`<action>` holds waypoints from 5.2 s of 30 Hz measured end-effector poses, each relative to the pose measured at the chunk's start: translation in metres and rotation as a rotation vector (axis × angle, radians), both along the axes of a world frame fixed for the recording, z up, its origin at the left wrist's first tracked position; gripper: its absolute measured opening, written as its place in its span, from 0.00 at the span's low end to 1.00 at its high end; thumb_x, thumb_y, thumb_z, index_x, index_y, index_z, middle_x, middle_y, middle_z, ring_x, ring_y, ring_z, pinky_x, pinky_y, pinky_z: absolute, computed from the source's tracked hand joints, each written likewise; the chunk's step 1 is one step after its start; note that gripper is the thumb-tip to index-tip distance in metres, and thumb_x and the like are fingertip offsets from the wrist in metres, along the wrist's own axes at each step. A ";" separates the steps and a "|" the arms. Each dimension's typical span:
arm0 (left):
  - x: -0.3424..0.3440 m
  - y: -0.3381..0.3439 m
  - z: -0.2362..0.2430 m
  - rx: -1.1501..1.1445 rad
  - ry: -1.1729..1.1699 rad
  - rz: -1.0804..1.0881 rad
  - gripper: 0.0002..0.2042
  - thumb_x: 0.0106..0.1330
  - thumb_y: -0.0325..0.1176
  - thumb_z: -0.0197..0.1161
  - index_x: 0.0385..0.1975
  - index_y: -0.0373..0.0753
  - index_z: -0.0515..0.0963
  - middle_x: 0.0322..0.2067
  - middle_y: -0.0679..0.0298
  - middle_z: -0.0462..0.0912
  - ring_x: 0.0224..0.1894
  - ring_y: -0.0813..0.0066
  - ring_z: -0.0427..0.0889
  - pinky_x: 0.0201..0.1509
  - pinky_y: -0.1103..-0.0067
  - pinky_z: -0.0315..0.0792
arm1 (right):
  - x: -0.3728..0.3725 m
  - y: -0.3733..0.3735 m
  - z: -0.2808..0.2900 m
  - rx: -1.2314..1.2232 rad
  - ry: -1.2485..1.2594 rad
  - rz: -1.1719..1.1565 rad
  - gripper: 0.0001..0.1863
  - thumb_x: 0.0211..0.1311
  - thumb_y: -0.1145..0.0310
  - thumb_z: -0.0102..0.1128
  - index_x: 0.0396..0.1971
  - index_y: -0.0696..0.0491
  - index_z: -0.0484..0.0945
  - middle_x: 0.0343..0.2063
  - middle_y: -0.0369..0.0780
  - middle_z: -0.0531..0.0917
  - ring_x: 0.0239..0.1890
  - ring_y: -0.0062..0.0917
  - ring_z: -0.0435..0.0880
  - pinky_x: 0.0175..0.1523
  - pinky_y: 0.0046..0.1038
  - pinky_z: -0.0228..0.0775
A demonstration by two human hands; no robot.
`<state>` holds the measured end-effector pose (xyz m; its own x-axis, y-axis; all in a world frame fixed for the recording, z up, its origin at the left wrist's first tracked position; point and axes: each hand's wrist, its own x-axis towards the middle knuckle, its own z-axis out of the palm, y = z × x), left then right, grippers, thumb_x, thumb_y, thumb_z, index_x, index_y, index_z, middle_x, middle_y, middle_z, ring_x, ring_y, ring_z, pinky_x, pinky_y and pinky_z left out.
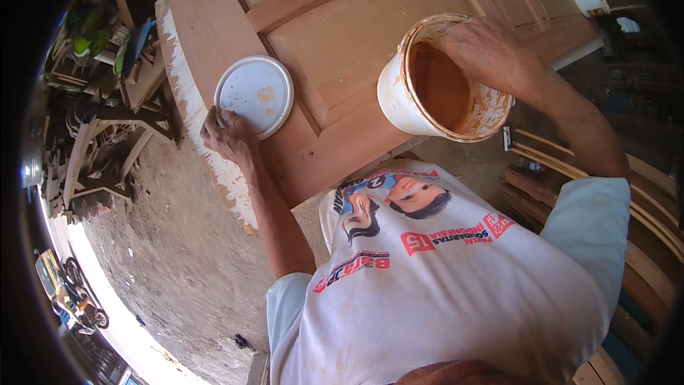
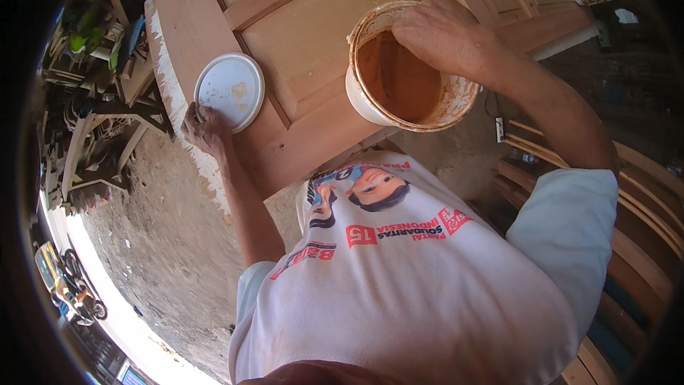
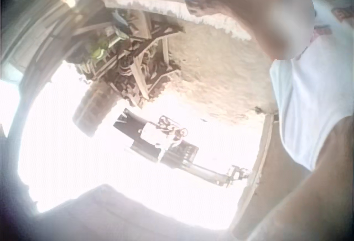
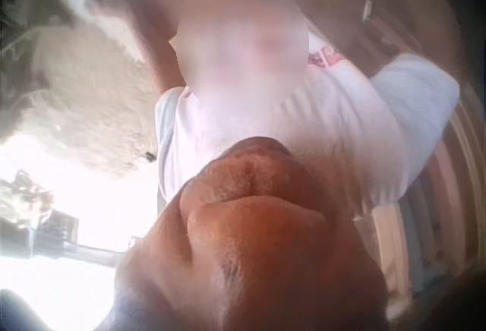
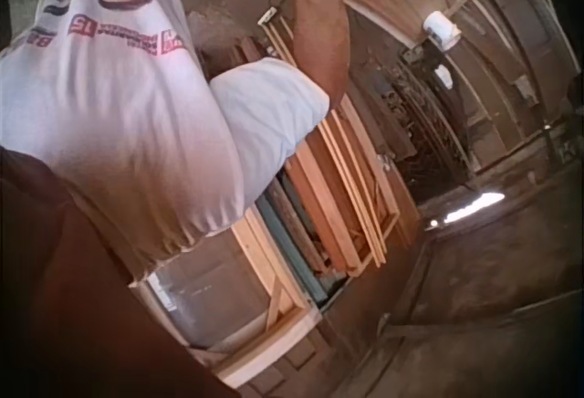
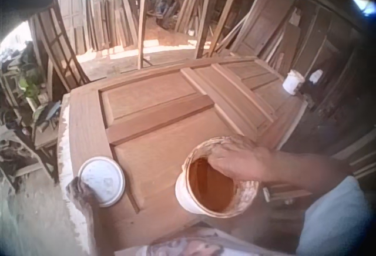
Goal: The person pours liquid from a plastic bottle into a bucket containing a reddish-brown substance, stirs the mixture by hand, and applies the substance to the edges of a wooden door using a brush.
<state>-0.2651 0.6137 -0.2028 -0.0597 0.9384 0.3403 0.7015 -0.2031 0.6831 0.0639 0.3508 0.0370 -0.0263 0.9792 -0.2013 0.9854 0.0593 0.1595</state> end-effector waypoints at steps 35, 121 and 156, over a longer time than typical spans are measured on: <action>0.007 -0.002 0.007 -0.051 0.015 0.009 0.18 0.70 0.38 0.63 0.56 0.39 0.84 0.53 0.48 0.81 0.58 0.49 0.78 0.62 0.58 0.74 | 0.002 -0.017 -0.014 -0.343 -0.052 -0.209 0.08 0.59 0.72 0.62 0.29 0.60 0.87 0.34 0.50 0.89 0.40 0.46 0.89 0.48 0.44 0.81; -0.032 0.016 -0.026 0.149 0.004 -0.040 0.16 0.70 0.34 0.64 0.54 0.35 0.83 0.51 0.48 0.84 0.57 0.47 0.79 0.64 0.58 0.71 | -0.041 -0.009 -0.013 -0.485 0.093 0.189 0.09 0.55 0.67 0.64 0.27 0.54 0.90 0.30 0.46 0.92 0.35 0.39 0.93 0.37 0.41 0.84; -0.016 -0.011 0.013 0.067 0.010 -0.054 0.18 0.68 0.28 0.64 0.57 0.36 0.80 0.56 0.47 0.79 0.61 0.45 0.74 0.66 0.57 0.72 | -0.024 -0.003 0.011 -0.097 0.163 -0.046 0.09 0.61 0.72 0.59 0.26 0.59 0.86 0.33 0.52 0.87 0.43 0.48 0.88 0.51 0.47 0.79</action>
